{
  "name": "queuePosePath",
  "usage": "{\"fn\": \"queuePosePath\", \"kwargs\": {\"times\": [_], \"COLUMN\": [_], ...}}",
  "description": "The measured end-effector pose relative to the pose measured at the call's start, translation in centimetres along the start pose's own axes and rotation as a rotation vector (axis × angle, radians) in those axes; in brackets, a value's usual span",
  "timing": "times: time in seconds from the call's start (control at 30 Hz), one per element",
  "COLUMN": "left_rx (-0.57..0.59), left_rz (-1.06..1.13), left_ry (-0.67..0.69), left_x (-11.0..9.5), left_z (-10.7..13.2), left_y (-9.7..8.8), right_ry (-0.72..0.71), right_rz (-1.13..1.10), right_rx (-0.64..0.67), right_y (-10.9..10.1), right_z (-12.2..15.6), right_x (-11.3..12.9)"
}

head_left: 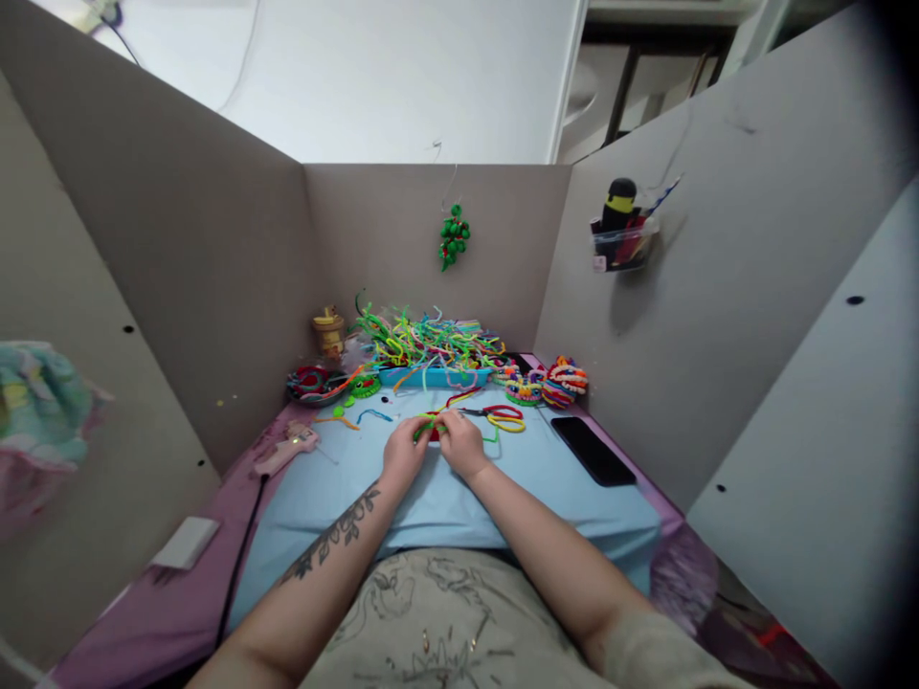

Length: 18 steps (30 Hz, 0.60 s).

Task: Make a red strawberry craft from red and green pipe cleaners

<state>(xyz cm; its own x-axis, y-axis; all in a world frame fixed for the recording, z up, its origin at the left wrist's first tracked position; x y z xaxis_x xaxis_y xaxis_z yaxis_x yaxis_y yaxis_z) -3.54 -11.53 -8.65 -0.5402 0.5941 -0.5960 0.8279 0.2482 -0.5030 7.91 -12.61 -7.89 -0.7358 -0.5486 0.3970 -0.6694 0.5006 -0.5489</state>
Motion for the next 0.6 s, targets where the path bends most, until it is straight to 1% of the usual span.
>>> {"fn": "queuePosePath", "kwargs": {"times": [0.13, 0.23, 0.3, 0.4, 0.53, 0.6], "left_rx": [-0.043, -0.061, -0.061, -0.060, -0.056, -0.034], "left_rz": [0.015, 0.022, 0.020, -0.005, -0.038, -0.041], "left_ry": [-0.047, -0.091, -0.091, -0.061, 0.009, 0.040], "left_x": [0.9, 1.8, 1.8, 1.3, 0.1, -0.4], "left_z": [-0.1, -0.1, -0.2, -0.2, 0.0, 0.1], "left_y": [-0.5, -0.6, -0.6, -0.7, -0.7, -0.4], "right_ry": [0.039, 0.059, 0.046, 0.023, 0.085, 0.107], "right_rz": [-0.182, -0.308, -0.346, -0.340, -0.312, -0.303], "right_rx": [-0.017, -0.072, -0.103, -0.134, -0.162, -0.146], "right_y": [-0.2, -1.0, -1.6, -2.1, -2.1, -1.8], "right_z": [-0.1, -0.2, -0.3, -0.3, -0.3, -0.3], "right_x": [-0.5, -0.8, -0.8, -0.8, -1.6, -1.7]}}
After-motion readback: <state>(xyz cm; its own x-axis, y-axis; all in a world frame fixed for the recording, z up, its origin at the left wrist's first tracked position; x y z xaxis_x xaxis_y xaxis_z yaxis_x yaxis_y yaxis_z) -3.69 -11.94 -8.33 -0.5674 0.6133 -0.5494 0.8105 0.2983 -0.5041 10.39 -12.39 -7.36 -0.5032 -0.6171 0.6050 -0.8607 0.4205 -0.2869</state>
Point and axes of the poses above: each hand's wrist, its own z-axis away from the middle knuckle, its own y-axis out of the palm, x = y × z, the point moved 10 cm from there along -z, towards the middle knuckle, and after that the axes turned 3 degrees about y, right-handed, at the moved point
